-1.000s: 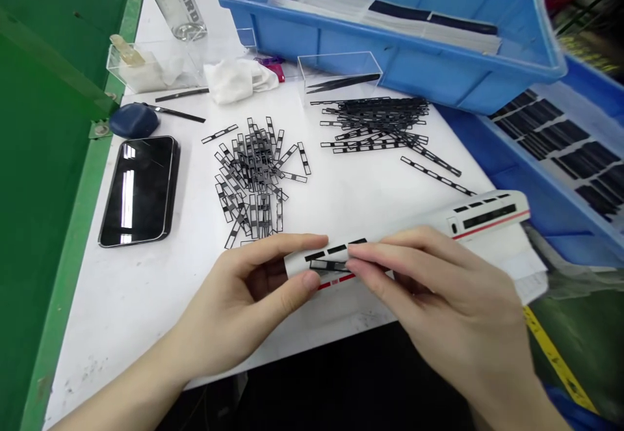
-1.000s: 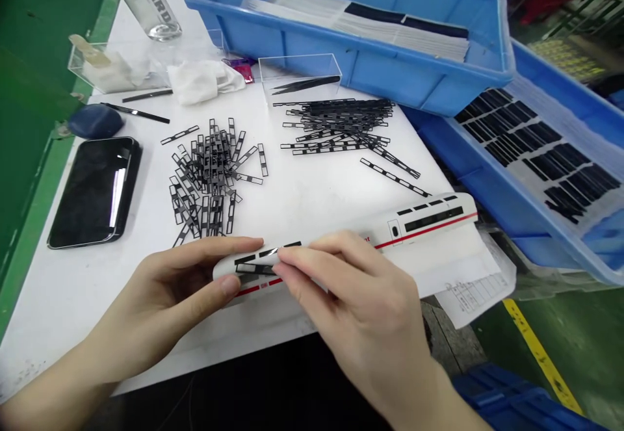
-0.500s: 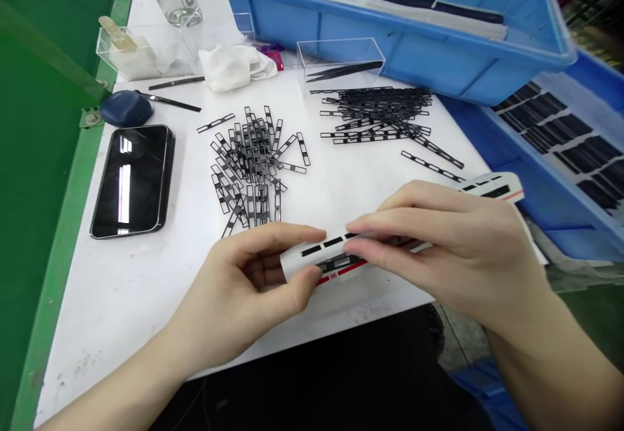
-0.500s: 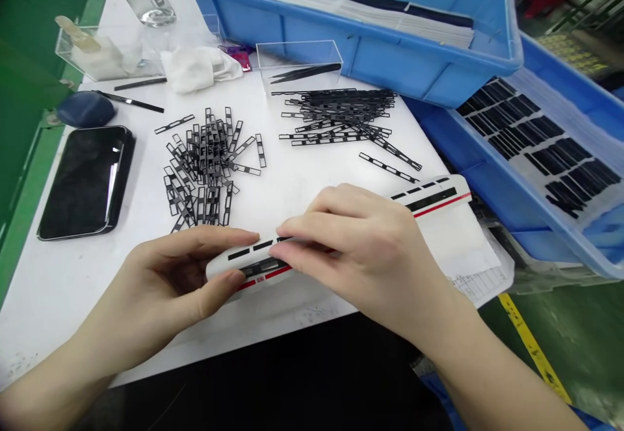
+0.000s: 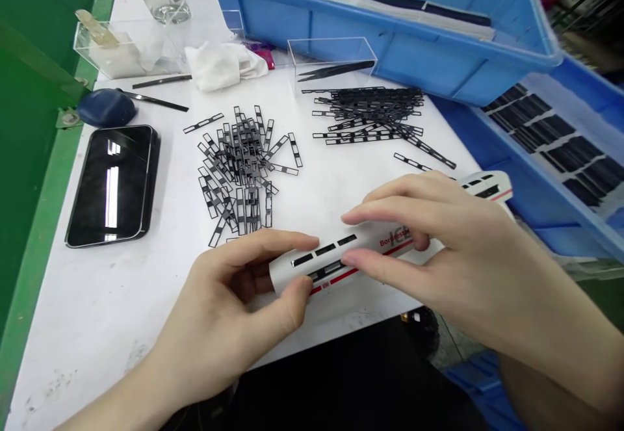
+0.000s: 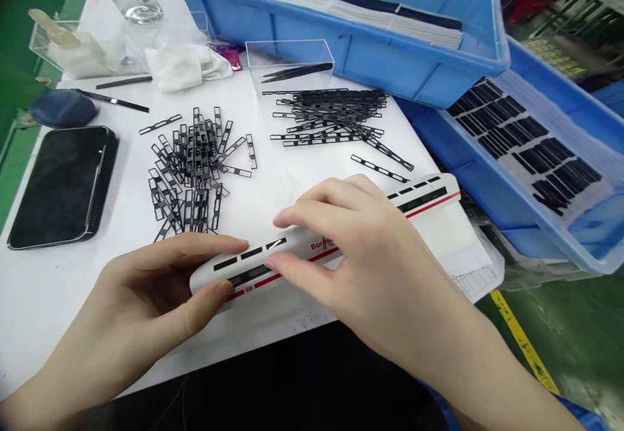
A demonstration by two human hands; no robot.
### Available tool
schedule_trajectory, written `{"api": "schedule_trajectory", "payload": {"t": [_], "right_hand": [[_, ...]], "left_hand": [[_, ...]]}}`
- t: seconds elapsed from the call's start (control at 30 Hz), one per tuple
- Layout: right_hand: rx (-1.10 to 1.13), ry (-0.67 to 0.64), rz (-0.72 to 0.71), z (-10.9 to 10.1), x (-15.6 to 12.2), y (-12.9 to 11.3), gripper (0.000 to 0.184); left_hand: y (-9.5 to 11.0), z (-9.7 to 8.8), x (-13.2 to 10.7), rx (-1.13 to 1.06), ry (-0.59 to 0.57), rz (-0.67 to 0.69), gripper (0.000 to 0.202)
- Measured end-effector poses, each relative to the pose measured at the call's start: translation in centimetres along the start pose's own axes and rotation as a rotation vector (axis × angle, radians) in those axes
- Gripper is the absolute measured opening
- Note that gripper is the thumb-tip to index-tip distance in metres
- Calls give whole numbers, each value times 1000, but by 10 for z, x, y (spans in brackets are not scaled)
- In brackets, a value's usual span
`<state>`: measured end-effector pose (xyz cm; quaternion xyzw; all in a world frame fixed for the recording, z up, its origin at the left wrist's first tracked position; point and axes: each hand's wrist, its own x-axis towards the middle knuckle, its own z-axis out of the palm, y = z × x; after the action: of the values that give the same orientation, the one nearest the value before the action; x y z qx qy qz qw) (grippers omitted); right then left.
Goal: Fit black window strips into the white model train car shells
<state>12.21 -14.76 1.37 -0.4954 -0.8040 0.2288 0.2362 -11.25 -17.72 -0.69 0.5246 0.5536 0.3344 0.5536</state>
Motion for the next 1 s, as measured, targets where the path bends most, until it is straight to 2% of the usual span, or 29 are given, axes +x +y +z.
{"api": "schedule_trajectory", "payload": {"t": [0.1,0.23,0.4,0.6,0.83,1.0], "right_hand": [[8,-99,-47,-5,5,-3,16],[0,-168,-72,-9,11,-4,8],[26,-277,-80,-12,19,-2,11],[37,-264,-38,-13,18,0,10],[15,-324,-32,-13,30,-2,8],[161,-416,-5,-18,40,8,11]], "left_hand": [[-1,1,0,22,7,21,23],[-2,1,1,70,-7,56,22],[-2,1,0,89,28,52,13],[-3,4,-1,99,32,73,15],[-4,2,0,160,61,85,13],[-5,-1,-1,101,26,88,13]]}}
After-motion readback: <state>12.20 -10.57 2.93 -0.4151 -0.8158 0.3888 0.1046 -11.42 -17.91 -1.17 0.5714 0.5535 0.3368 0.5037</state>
